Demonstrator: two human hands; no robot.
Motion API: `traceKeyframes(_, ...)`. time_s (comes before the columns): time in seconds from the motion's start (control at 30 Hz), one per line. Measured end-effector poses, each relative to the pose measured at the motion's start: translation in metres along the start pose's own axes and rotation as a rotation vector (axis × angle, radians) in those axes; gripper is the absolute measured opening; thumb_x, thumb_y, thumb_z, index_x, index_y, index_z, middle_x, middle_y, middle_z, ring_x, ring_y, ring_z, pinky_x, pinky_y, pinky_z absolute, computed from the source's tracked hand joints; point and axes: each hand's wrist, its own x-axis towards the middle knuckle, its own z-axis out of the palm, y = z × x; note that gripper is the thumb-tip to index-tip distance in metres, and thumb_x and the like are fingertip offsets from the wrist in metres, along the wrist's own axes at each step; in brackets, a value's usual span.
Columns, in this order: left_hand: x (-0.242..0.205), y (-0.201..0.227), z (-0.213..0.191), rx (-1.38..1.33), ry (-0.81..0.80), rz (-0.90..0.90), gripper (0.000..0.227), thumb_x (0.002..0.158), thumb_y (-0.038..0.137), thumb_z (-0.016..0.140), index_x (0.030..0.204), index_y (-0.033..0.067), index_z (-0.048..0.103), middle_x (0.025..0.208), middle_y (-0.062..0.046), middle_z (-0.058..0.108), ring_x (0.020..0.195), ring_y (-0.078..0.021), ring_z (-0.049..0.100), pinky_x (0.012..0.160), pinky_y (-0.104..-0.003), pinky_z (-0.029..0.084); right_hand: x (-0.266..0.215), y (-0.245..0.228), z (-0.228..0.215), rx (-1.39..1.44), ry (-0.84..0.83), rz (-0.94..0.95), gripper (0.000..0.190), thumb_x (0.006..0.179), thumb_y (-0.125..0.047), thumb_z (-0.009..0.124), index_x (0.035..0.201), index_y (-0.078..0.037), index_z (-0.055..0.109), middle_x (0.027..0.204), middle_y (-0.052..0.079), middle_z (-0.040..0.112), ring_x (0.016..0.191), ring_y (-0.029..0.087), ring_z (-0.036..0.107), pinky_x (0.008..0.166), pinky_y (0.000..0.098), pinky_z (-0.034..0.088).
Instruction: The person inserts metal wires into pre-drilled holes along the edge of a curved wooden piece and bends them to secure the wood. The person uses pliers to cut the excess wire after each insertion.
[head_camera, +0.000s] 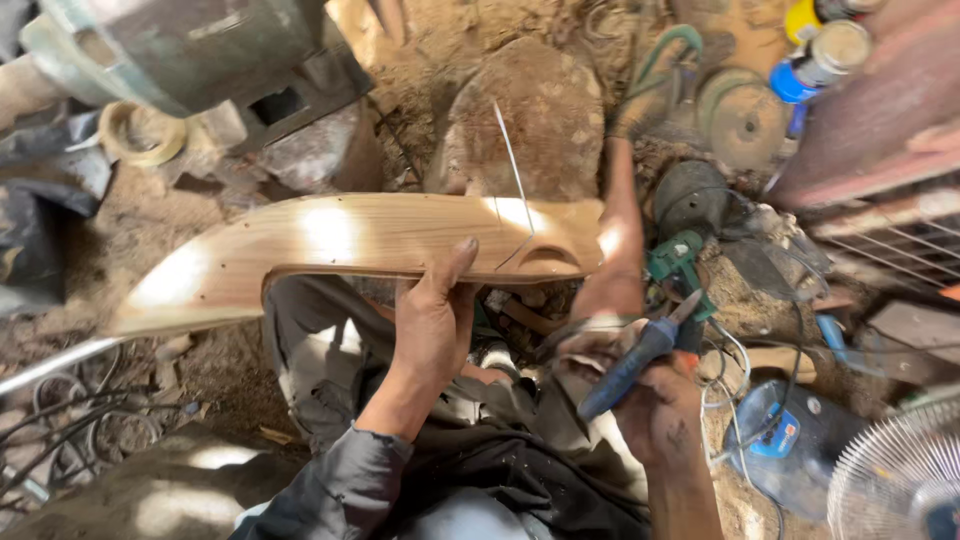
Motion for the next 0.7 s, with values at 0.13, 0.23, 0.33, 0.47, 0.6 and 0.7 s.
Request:
traceKeyframes(0.13, -0.005, -0.023, 0.004, 0.003, -0.052, -0.065, 0.040, 0.094, 0.008, 0.071, 0.132, 0.0009, 0.060, 0.115, -0.011, 0.063, 0.105, -0.0215, 0.061, 0.091, -0.040, 0.051, -0.036, -0.006, 0.002, -0.125, 0.226, 0.113, 0.045, 0.080, -0.009, 0.064, 0.121, 0.011, 0.057, 0.116, 0.033, 0.069, 0.104, 0.044, 0.073, 0.098, 0.0579, 0.056)
traceKeyframes(0.23, -0.010, -0.042, 0.012, -0.071, -0.026, -0.143, 0.035, 0.091, 0.008, 0.070, 0.125, 0.0020, 0.063, 0.116, -0.008, 0.067, 0.107, -0.0183, 0.065, 0.101, -0.038, 0.054, -0.053, 0.003, 0.001, -0.155, 0.190, 0.162, 0.048, 0.081, -0.010, 0.069, 0.125, 0.005, 0.059, 0.118, 0.032, 0.071, 0.098, 0.040, 0.072, 0.085, 0.0542, 0.057)
traceKeyframes(0.33, -0.017, -0.057, 0.016, -0.158, -0.105, -0.157, 0.035, 0.093, 0.010, 0.068, 0.126, 0.0024, 0.064, 0.118, -0.008, 0.066, 0.109, -0.0176, 0.063, 0.104, -0.037, 0.053, -0.064, 0.023, 0.004, -0.026, 0.144, 0.181, 0.044, 0.091, -0.010, 0.073, 0.130, 0.006, 0.059, 0.113, 0.029, 0.070, 0.089, 0.034, 0.069, 0.071, 0.0454, 0.054)
traceKeyframes(0.47, -0.023, -0.062, 0.023, -0.157, -0.131, -0.101, 0.033, 0.099, 0.010, 0.069, 0.128, -0.0018, 0.058, 0.124, -0.012, 0.062, 0.120, -0.0219, 0.061, 0.110, -0.040, 0.051, -0.067, 0.032, 0.005, 0.002, 0.109, 0.145, 0.036, 0.092, -0.008, 0.072, 0.120, 0.010, 0.058, 0.098, 0.020, 0.064, 0.093, 0.027, 0.067, 0.086, 0.0403, 0.056)
traceKeyframes(0.6, -0.034, -0.046, 0.031, -0.086, -0.190, -0.051, 0.053, 0.099, 0.012, 0.067, 0.149, 0.0020, 0.053, 0.134, -0.010, 0.061, 0.123, -0.0199, 0.055, 0.109, -0.037, 0.046, -0.068, 0.021, 0.011, 0.070, 0.106, 0.252, 0.041, 0.084, -0.001, 0.071, 0.122, 0.006, 0.060, 0.101, 0.020, 0.064, 0.082, 0.028, 0.067, 0.074, 0.0431, 0.057)
traceKeyframes(0.7, -0.036, -0.029, 0.043, -0.138, -0.187, -0.101, 0.058, 0.090, 0.012, 0.066, 0.144, 0.0048, 0.045, 0.140, -0.002, 0.059, 0.127, -0.0218, 0.057, 0.106, -0.047, 0.047, -0.058, 0.015, 0.018, 0.189, -0.090, 0.271, 0.029, 0.087, 0.003, 0.068, 0.113, 0.002, 0.056, 0.122, 0.032, 0.064, 0.096, 0.037, 0.071, 0.085, 0.0472, 0.059)
